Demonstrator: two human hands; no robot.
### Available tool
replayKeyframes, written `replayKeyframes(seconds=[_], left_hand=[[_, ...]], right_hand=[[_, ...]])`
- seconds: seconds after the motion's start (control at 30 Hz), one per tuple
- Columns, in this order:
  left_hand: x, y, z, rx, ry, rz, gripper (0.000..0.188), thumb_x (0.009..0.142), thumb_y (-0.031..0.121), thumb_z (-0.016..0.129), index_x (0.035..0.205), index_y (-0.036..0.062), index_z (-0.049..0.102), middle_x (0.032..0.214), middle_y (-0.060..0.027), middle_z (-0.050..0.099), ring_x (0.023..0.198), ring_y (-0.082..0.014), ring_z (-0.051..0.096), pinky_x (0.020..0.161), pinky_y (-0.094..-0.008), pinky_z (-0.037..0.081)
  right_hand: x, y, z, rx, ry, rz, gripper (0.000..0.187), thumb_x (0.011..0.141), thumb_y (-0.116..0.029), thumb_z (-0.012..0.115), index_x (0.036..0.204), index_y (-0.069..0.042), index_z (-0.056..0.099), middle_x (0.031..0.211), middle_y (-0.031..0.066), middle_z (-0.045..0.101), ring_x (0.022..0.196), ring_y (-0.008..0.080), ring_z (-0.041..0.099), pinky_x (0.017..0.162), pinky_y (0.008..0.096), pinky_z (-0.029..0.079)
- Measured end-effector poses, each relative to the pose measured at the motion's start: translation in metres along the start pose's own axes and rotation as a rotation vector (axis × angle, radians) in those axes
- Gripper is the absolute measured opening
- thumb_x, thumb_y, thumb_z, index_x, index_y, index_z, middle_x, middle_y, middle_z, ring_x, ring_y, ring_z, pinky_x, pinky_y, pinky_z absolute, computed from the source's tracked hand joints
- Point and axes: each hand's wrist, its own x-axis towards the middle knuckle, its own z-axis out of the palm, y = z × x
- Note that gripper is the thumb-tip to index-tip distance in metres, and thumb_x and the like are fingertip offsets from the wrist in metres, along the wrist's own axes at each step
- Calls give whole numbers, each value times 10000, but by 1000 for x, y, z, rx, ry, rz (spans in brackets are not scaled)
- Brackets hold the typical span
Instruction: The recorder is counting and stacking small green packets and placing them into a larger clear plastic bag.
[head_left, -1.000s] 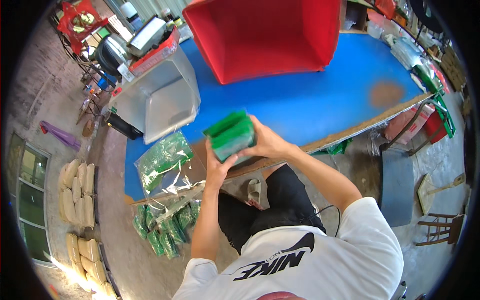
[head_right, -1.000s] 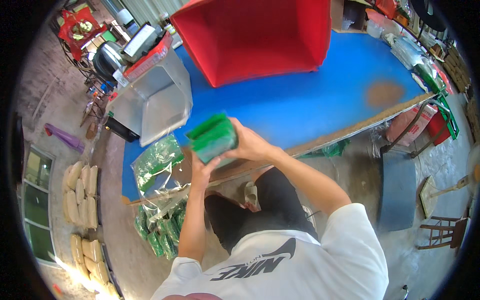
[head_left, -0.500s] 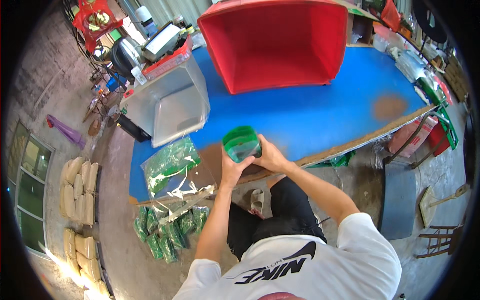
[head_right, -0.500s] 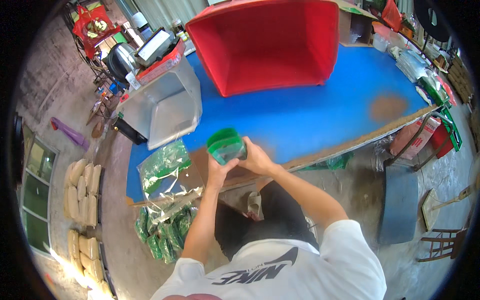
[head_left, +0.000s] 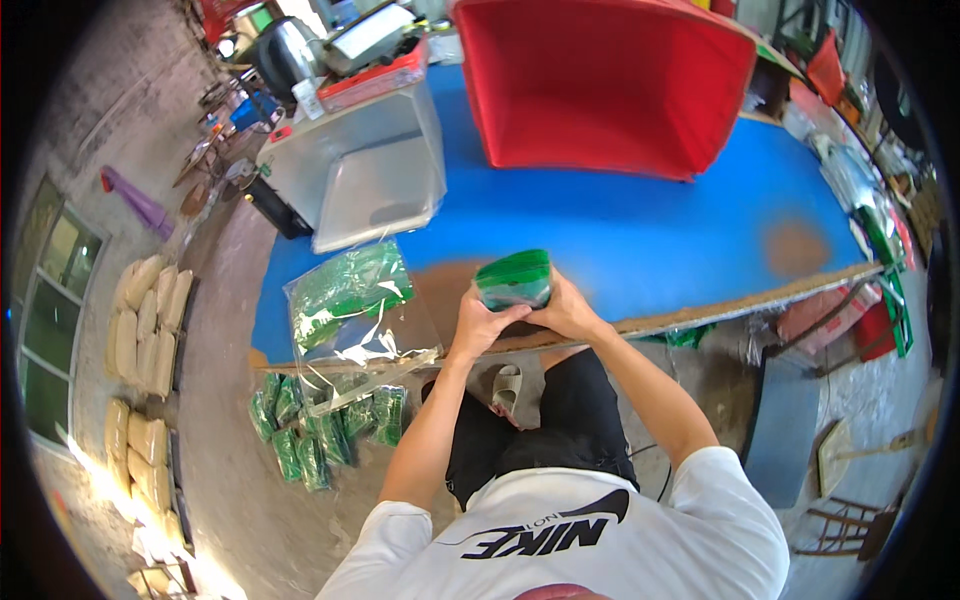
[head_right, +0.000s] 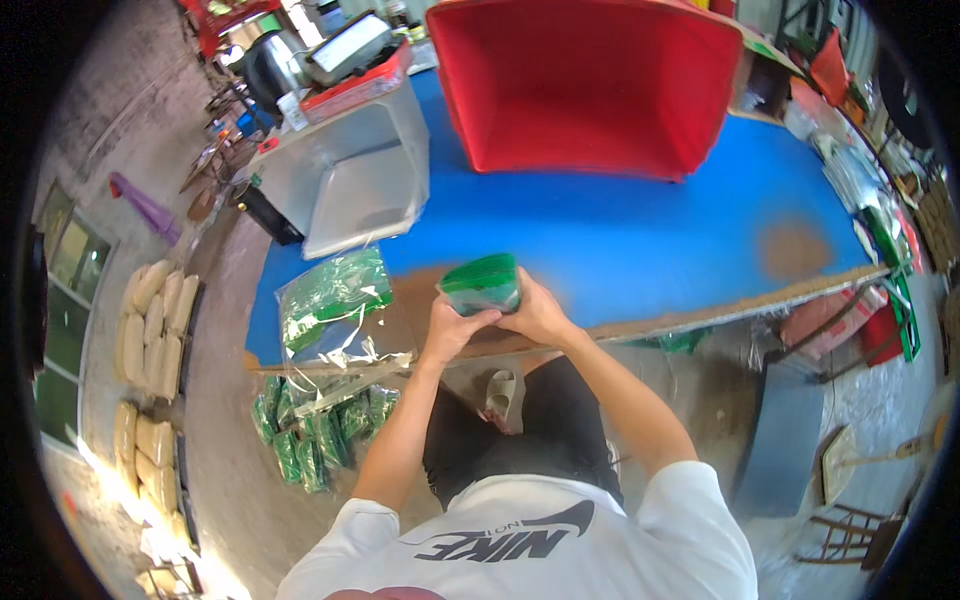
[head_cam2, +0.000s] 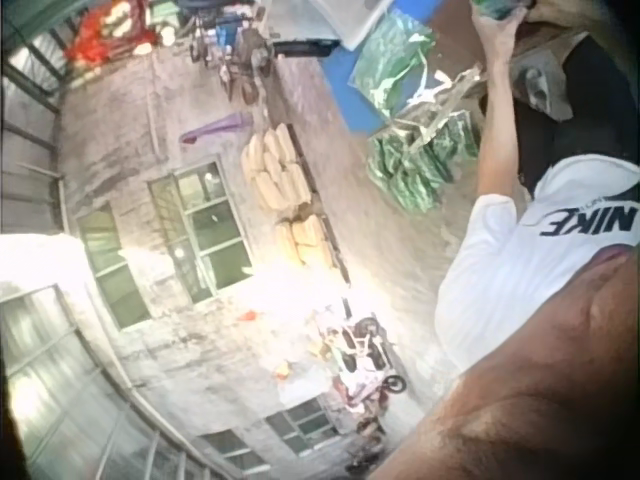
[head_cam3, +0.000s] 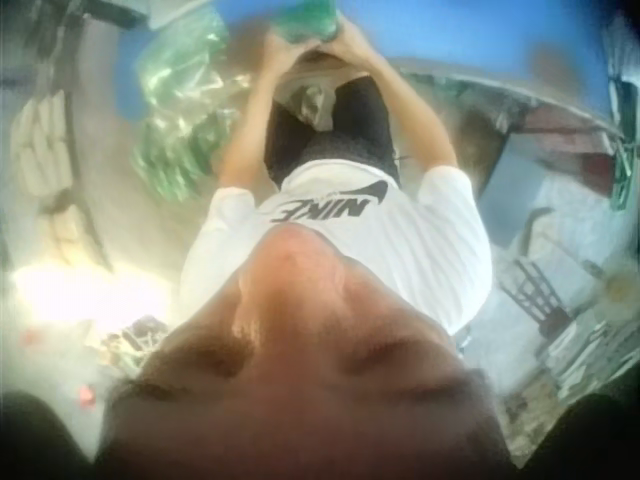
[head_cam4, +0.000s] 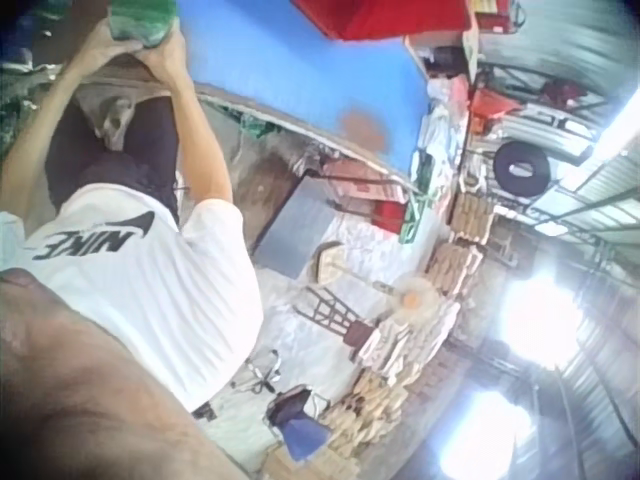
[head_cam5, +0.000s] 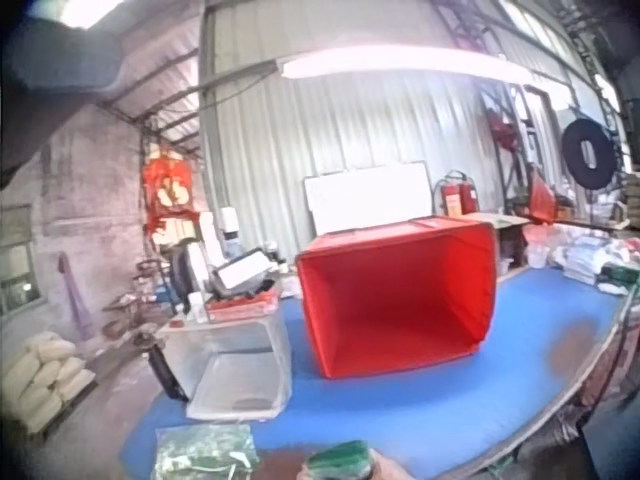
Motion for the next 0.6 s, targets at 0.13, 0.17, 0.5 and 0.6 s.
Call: replayKeyframes(seconds=[0.13,0.17,0.5,0.6], left_hand=[[-5,22,1,86,-37,-104,539,754,97,879,1219,2,624,1115,-74,706,1032,-144,649,917,-322,532],[-12,24,-5,84,-10,-88,539,754,97,879,1219,2,624,1115,-74,706,1032,-144,649,917,-322,532],[-49,27,-20,-278,-27,-102,686,763,207,893,1340,28,568,1206,-74,663,1091,-150,624,968,-320,496],[-49,24,-46,-184,133,-70,768,772,253,891,1397,32,503,1291,-106,609,1148,-178,600,980,-339,491]], right_hand=[[-5,-9,-12,82,-144,-7,780,718,-254,838,1377,-35,484,1224,165,652,1118,300,638,946,421,505],[-9,-21,-9,72,-165,-28,780,718,-254,838,1377,-35,484,1224,165,652,1118,300,638,946,421,505],[-18,-64,-5,372,-464,294,676,767,-199,871,1337,-5,562,1210,70,650,1125,165,582,991,344,473],[1,-64,7,265,-408,92,435,832,-161,795,1214,-9,655,1122,74,699,1016,166,630,930,358,508]])
